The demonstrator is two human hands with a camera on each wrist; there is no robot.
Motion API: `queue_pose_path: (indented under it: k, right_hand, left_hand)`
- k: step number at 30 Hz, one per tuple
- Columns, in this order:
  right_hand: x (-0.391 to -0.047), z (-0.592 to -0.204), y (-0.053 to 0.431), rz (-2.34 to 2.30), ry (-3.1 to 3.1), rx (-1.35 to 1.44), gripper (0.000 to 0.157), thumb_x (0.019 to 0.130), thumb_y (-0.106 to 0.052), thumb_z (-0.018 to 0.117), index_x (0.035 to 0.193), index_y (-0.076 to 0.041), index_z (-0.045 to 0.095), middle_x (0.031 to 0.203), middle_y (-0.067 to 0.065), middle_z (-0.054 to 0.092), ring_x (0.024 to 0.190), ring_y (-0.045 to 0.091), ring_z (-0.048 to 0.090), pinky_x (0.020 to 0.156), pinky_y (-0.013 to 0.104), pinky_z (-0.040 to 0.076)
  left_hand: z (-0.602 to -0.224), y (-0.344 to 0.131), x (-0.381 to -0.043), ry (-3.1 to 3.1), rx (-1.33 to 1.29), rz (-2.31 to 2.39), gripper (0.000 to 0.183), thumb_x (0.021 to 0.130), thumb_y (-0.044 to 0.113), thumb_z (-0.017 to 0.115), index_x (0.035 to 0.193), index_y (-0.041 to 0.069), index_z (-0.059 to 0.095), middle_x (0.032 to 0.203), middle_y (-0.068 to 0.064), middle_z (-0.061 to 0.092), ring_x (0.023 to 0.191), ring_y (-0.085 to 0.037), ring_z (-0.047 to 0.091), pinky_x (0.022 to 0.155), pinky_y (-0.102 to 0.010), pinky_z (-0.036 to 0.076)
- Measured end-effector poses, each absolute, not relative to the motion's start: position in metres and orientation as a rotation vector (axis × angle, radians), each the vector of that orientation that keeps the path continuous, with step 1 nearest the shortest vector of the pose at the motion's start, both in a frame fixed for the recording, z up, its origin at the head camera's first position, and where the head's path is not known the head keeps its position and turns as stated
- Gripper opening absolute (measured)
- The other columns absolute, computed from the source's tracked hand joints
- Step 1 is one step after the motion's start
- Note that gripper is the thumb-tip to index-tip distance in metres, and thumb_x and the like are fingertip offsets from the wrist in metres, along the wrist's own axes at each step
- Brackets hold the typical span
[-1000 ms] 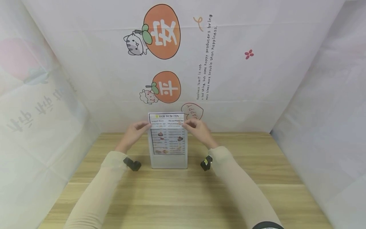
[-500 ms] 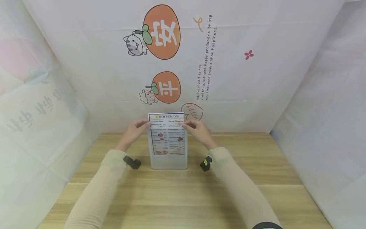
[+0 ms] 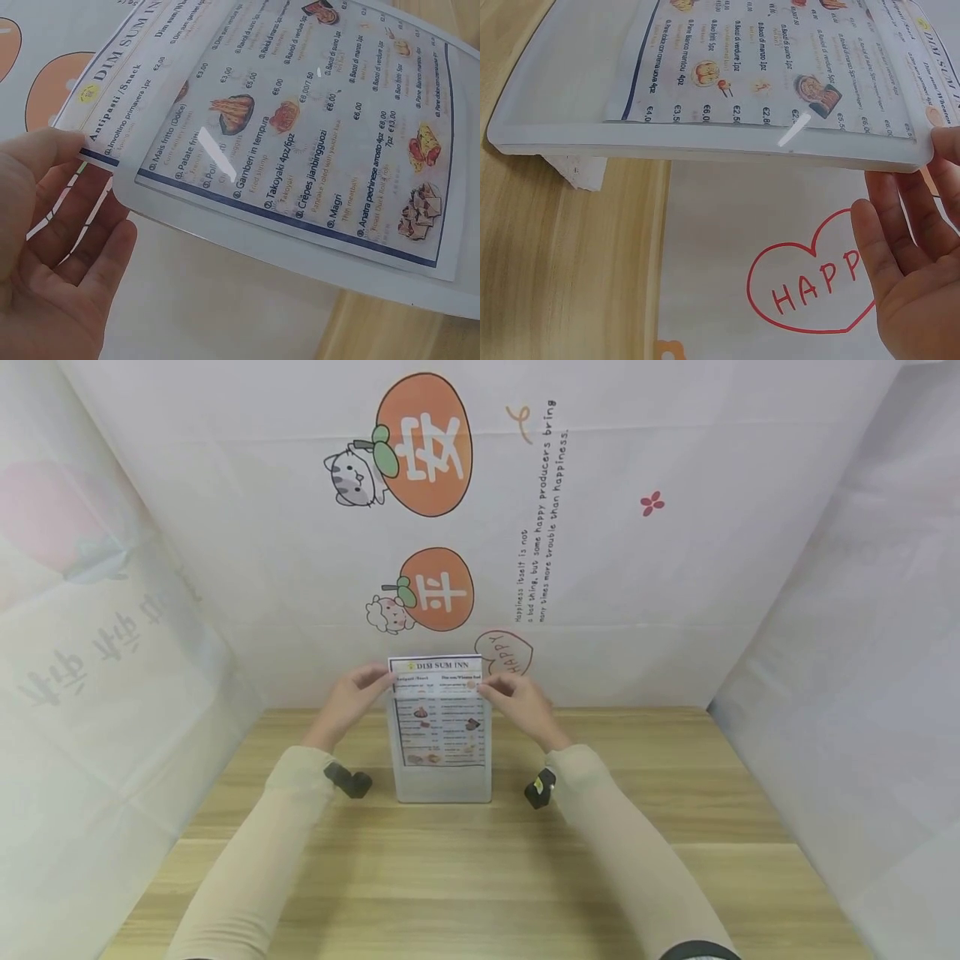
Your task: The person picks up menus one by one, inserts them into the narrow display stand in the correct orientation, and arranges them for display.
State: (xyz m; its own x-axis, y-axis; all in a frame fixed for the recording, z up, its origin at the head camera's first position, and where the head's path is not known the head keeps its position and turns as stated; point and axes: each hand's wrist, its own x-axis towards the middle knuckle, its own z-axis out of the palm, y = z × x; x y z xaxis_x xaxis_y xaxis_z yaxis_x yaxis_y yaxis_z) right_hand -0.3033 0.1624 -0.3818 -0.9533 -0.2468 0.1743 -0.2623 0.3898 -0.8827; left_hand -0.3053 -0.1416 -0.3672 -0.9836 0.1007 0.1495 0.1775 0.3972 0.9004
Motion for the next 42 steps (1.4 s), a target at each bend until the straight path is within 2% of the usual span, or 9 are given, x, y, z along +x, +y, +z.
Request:
queue_pose_path:
  k: [10, 16, 23, 31, 42]
  right_hand:
    - [-0.308, -0.376, 0.157, 1.652, -2.563, 0.494, 0.033, 0.099, -0.042, 0.063, 0.114, -0.013, 0.068, 0.115, 0.004, 0.067, 0.11, 0.022, 0.059, 0.096, 0.044, 0.049]
    - [-0.31, -0.372, 0.154, 1.627, -2.499, 0.506, 0.034, 0.101, -0.039, 0.062, 0.118, -0.01, 0.066, 0.111, 0.006, 0.068, 0.103, 0.022, 0.061, 0.09, 0.041, 0.052]
    - [-0.313, -0.37, 0.153, 1.622, -2.466, 0.5, 0.03, 0.101, -0.036, 0.062, 0.112, -0.008, 0.067, 0.105, 0.007, 0.068, 0.098, 0.021, 0.062, 0.088, 0.039, 0.052]
    - [-0.313, -0.371, 0.155, 1.63, -2.459, 0.525, 0.027, 0.101, -0.033, 0.063, 0.109, -0.008, 0.068, 0.105, 0.007, 0.069, 0.099, 0.021, 0.062, 0.09, 0.039, 0.051]
    - [-0.31, -0.376, 0.157, 1.598, -2.511, 0.512, 0.027, 0.1, -0.035, 0.064, 0.108, -0.01, 0.069, 0.104, 0.005, 0.068, 0.096, 0.021, 0.06, 0.085, 0.037, 0.05]
  left_hand:
    - [-0.37, -0.143, -0.306, -2.545, -0.274, -1.681, 0.033, 0.098, 0.043, 0.065, 0.114, 0.016, 0.072, 0.11, -0.002, 0.069, 0.108, -0.023, 0.059, 0.097, -0.046, 0.046]
    - [-0.372, -0.144, -0.308, -2.538, -0.294, -1.675, 0.034, 0.097, 0.045, 0.065, 0.113, 0.016, 0.072, 0.111, -0.001, 0.069, 0.109, -0.021, 0.059, 0.099, -0.046, 0.046]
    - [-0.372, -0.144, -0.307, -2.538, -0.289, -1.684, 0.035, 0.097, 0.045, 0.064, 0.115, 0.016, 0.071, 0.112, -0.001, 0.068, 0.111, -0.022, 0.058, 0.101, -0.046, 0.044]
    - [-0.371, -0.142, -0.305, -2.539, -0.284, -1.678, 0.034, 0.098, 0.045, 0.063, 0.115, 0.016, 0.071, 0.111, -0.001, 0.068, 0.11, -0.022, 0.058, 0.099, -0.046, 0.045]
    - [-0.373, -0.143, -0.302, -2.547, -0.303, -1.716, 0.032, 0.098, 0.042, 0.064, 0.113, 0.014, 0.072, 0.109, -0.002, 0.069, 0.105, -0.022, 0.059, 0.096, -0.044, 0.047]
